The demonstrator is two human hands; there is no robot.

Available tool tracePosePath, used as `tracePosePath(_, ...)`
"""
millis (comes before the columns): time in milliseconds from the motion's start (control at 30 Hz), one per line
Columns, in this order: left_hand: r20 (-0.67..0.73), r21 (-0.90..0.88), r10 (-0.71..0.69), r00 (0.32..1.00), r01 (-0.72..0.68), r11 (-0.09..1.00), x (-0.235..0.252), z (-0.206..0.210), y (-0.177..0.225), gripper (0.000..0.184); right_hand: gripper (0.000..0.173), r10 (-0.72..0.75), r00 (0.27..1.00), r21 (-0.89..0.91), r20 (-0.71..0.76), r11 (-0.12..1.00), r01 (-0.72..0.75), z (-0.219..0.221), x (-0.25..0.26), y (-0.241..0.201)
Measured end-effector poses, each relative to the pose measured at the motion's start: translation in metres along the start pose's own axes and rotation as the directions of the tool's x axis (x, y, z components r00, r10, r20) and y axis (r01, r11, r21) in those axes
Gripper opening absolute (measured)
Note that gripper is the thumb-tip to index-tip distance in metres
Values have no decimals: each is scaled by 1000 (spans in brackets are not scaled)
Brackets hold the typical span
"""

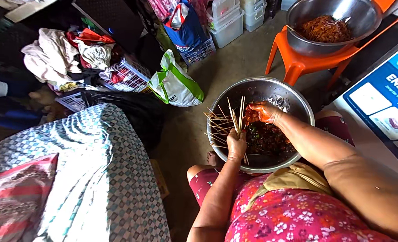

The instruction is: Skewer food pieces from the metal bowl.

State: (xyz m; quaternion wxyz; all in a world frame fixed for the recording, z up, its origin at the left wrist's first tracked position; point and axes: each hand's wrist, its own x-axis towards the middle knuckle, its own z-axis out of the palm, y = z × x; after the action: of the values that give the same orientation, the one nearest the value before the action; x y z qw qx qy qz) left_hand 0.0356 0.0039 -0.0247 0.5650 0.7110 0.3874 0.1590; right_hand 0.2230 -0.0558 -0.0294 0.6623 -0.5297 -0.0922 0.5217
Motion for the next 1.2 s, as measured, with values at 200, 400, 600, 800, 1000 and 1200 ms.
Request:
tracePosePath(200,-48,90,0,999,4,996,0,-2,3,13,30,-7,992,-210,-129,977,-21,-11,9,-5)
tracePosePath(400,-78,118,-23,997,33,993,2,0,2,14,31,-141,982,-936,-126,346,-70,-47,45,27)
tracePosePath(600,-62,128,-38,997,46,991,2,-2,2,15,31,-10,1000,-1000,2,28,2,-46,56,46)
tracePosePath(800,-60,120,-38,997,45,992,1,-2,4,15,24,-6,972,-812,-235,551,-193,-43,45,26)
tracePosePath(1000,-39,149,-53,998,58,987,2,-3,4,16,28,220,951,5,-218,975,-224,-41,42,12)
tracePosePath(1200,14,230,-86,996,80,970,1,-4,8,18,39,168,974,161,-151,977,-143,-36,35,5)
